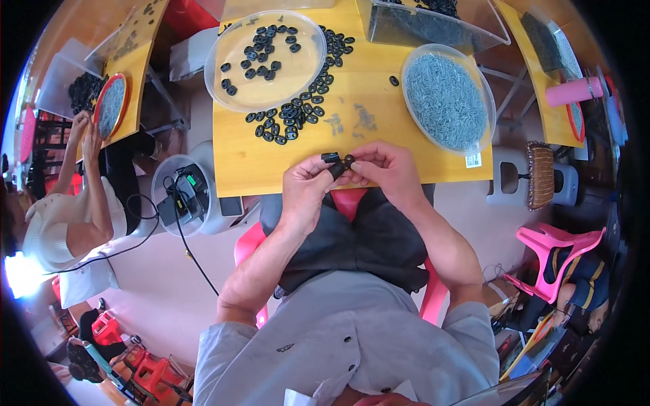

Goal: The person assembles small components by picking up plastic pieces and pins from the table and fitting them together by hand.

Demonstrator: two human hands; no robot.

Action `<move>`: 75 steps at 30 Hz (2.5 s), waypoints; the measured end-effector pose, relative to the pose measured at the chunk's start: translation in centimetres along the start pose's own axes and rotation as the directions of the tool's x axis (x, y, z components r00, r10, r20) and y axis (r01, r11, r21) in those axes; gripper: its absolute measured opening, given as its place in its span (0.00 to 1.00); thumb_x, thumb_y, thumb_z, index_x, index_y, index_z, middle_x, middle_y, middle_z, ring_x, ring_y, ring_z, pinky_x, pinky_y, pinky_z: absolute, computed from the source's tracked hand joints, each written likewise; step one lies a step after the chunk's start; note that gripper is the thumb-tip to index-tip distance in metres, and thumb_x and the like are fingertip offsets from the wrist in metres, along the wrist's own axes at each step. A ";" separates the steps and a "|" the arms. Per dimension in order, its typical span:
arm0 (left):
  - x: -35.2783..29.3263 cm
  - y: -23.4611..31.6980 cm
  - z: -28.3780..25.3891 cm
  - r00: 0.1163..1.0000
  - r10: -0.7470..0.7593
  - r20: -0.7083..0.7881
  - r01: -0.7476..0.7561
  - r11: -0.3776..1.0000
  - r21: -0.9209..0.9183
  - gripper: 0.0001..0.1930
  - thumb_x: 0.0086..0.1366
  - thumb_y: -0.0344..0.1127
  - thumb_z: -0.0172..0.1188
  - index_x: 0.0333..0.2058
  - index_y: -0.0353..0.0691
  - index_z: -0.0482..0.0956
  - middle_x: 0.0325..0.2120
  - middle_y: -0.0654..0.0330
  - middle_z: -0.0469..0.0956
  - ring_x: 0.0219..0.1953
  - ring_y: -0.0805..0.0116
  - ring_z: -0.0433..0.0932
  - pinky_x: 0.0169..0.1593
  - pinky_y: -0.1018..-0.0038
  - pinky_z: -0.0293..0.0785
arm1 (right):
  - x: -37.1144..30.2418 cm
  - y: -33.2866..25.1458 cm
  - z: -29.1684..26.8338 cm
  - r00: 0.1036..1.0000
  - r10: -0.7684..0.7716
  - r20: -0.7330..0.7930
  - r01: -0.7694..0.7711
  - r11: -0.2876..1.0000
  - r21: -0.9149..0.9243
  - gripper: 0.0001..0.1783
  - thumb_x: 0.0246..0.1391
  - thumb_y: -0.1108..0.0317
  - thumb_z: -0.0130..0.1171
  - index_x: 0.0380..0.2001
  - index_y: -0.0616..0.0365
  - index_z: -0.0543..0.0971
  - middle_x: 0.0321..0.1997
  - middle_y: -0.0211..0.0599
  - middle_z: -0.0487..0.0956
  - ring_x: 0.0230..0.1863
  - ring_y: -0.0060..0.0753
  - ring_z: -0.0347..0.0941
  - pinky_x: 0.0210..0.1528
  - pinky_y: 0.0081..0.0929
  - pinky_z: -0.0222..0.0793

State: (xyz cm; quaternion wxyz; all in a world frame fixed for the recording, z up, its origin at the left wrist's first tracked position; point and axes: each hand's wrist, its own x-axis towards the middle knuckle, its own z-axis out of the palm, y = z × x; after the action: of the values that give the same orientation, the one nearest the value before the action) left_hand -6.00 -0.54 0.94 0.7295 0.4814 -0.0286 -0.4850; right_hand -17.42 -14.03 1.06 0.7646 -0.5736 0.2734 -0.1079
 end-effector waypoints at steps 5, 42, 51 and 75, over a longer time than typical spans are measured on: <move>-0.1 -0.2 0.1 0.999 0.017 -0.033 -0.016 0.999 0.033 0.09 0.62 0.17 0.53 0.38 0.29 0.80 0.33 0.54 0.83 0.33 0.67 0.84 0.41 0.74 0.82 | -0.1 -0.2 -0.1 1.000 0.005 0.007 -0.005 1.000 0.013 0.09 0.56 0.78 0.59 0.41 0.68 0.79 0.32 0.36 0.82 0.30 0.20 0.78 0.35 0.17 0.76; 0.1 -0.8 -0.9 0.996 -0.050 0.075 0.042 0.993 0.108 0.08 0.68 0.26 0.54 0.43 0.30 0.77 0.33 0.52 0.82 0.31 0.66 0.83 0.36 0.75 0.80 | -0.8 -0.5 0.6 0.979 -0.190 -0.079 0.162 0.948 -0.273 0.08 0.53 0.78 0.60 0.38 0.66 0.81 0.31 0.34 0.83 0.30 0.18 0.78 0.34 0.18 0.75; 0.1 -0.3 -1.0 0.992 -0.083 0.094 0.085 0.996 -0.012 0.08 0.70 0.28 0.51 0.42 0.32 0.76 0.32 0.51 0.82 0.32 0.64 0.83 0.37 0.74 0.81 | -0.9 -0.9 0.6 0.891 -0.455 -0.012 0.382 0.763 -0.522 0.09 0.48 0.78 0.61 0.35 0.61 0.82 0.31 0.38 0.80 0.28 0.31 0.78 0.31 0.24 0.72; 0.5 0.8 -2.0 0.967 -0.171 0.191 0.201 0.968 -0.151 0.07 0.66 0.27 0.55 0.40 0.32 0.77 0.32 0.52 0.82 0.31 0.65 0.84 0.36 0.75 0.83 | -0.7 -0.4 -0.2 0.402 -0.769 0.497 0.744 -0.042 -0.667 0.17 0.39 0.73 0.66 0.37 0.61 0.80 0.39 0.39 0.79 0.34 0.36 0.78 0.33 0.29 0.76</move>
State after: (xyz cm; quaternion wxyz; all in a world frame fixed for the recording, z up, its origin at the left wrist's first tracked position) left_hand -4.18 0.55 0.25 0.7134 0.3733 -0.0062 -0.5931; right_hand -18.04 -14.04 1.61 0.1958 -0.9053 -0.0633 -0.3717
